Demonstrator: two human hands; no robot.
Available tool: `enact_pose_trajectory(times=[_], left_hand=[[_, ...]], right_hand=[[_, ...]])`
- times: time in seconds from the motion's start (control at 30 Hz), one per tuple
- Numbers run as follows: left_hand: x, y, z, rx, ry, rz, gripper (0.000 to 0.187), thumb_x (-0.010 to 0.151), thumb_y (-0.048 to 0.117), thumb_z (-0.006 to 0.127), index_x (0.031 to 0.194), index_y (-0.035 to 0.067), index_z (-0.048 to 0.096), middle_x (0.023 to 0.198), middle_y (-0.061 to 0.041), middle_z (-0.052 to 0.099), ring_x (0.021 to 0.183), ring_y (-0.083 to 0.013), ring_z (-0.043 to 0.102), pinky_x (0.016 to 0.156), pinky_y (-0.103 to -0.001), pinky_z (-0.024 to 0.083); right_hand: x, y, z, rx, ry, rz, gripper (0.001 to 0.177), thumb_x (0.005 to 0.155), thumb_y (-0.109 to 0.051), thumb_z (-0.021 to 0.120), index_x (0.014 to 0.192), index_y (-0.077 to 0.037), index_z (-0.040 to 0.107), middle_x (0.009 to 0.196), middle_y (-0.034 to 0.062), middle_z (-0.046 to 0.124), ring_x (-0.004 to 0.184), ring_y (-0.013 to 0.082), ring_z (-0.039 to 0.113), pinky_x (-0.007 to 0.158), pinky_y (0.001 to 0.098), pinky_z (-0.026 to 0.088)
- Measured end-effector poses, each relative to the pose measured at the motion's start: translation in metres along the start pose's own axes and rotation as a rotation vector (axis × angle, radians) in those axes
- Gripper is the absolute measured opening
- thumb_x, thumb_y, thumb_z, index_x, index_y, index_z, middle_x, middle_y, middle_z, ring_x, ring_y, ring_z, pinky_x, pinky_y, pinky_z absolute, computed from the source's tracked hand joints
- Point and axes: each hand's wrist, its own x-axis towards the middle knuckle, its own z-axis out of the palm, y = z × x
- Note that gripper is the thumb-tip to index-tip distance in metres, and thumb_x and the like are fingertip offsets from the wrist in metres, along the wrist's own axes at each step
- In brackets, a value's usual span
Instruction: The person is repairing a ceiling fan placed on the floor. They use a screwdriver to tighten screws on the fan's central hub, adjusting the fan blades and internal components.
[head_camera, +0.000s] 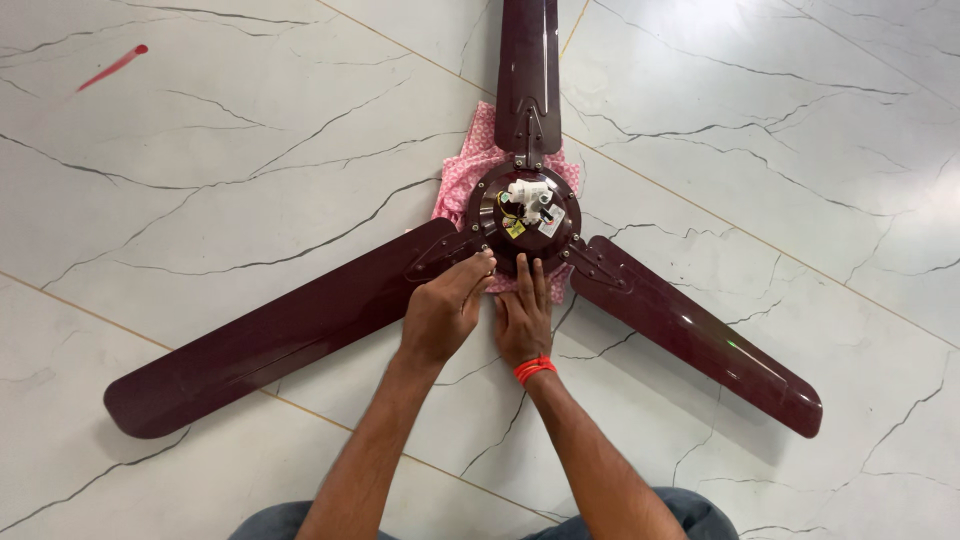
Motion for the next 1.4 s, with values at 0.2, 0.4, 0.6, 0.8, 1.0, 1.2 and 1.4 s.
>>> enact_pose_trajectory(times=[0.2, 0.4, 0.6, 0.8, 1.0, 1.2, 1.4], left_hand=[[0.021, -0.008, -0.001, -0.008, -0.087, 0.083, 0.024, 0.094, 0.010, 0.071, 0.117, 0.003, 0.069, 0.115, -0.013, 0.075, 0.102, -0.0314, 0.074, 0.081, -0.037, 0.062], [0.057, -0.032, 0.000, -0.035, -0.148, 0.186, 0.024, 0.094, 0.013, 0.074, 0.116, 0.004, 0.070, 0.106, -0.012, 0.075, 0.089, -0.0297, 0.075, 0.076, -0.036, 0.061], [0.061, -0.035, 0.002, -0.056, -0.114, 0.184, 0.027, 0.092, 0.016, 0.077, 0.117, 0.008, 0.075, 0.103, -0.009, 0.077, 0.084, -0.0217, 0.076, 0.070, -0.032, 0.062], [0.042, -0.043, 0.002, -0.039, 0.094, 0.199, 0.026, 0.091, 0.018, 0.081, 0.114, 0.008, 0.072, 0.113, -0.011, 0.076, 0.095, -0.0226, 0.078, 0.078, -0.030, 0.064], [0.039, -0.030, 0.016, -0.145, 0.014, 0.106, 0.036, 0.092, 0.007, 0.078, 0.127, 0.008, 0.070, 0.106, -0.008, 0.077, 0.090, -0.0202, 0.079, 0.074, -0.029, 0.064], [0.049, -0.024, 0.014, -0.079, -0.136, 0.187, 0.049, 0.089, -0.008, 0.065, 0.136, 0.004, 0.064, 0.126, -0.014, 0.071, 0.101, -0.0254, 0.076, 0.083, -0.031, 0.066], [0.043, -0.026, 0.018, -0.135, -0.055, 0.114, 0.026, 0.095, 0.007, 0.075, 0.119, 0.005, 0.068, 0.112, -0.010, 0.074, 0.095, -0.0225, 0.078, 0.075, -0.030, 0.064]], right_hand=[[0.006, -0.003, 0.000, -0.064, -0.010, -0.029, 0.028, 0.102, -0.020, 0.055, 0.116, -0.002, 0.071, 0.172, 0.0105, 0.021, 0.159, 0.0361, 0.014, 0.126, 0.0492, 0.022], [0.009, -0.005, -0.002, -0.067, -0.110, 0.059, 0.022, 0.100, -0.021, 0.058, 0.094, -0.003, 0.068, 0.170, 0.0105, 0.022, 0.158, 0.0379, 0.016, 0.126, 0.0524, 0.022], [0.010, -0.007, -0.005, -0.067, -0.103, 0.054, 0.022, 0.099, -0.021, 0.058, 0.090, -0.003, 0.067, 0.170, 0.0107, 0.023, 0.158, 0.0377, 0.017, 0.126, 0.0535, 0.023], [0.009, -0.006, -0.004, -0.071, -0.089, 0.040, 0.022, 0.098, -0.021, 0.060, 0.090, -0.003, 0.068, 0.170, 0.0110, 0.023, 0.157, 0.0377, 0.017, 0.125, 0.0543, 0.023], [0.007, -0.005, -0.003, -0.077, -0.086, 0.047, 0.021, 0.099, -0.020, 0.060, 0.092, -0.002, 0.068, 0.170, 0.0108, 0.024, 0.158, 0.0370, 0.017, 0.126, 0.0532, 0.023], [0.008, -0.005, -0.003, -0.084, -0.100, 0.053, 0.021, 0.098, -0.020, 0.060, 0.091, -0.003, 0.069, 0.169, 0.0111, 0.024, 0.158, 0.0370, 0.017, 0.125, 0.0532, 0.023], [0.007, -0.005, -0.002, -0.080, -0.087, 0.047, 0.021, 0.099, -0.020, 0.060, 0.094, -0.002, 0.069, 0.171, 0.0101, 0.023, 0.159, 0.0366, 0.016, 0.126, 0.0520, 0.023]])
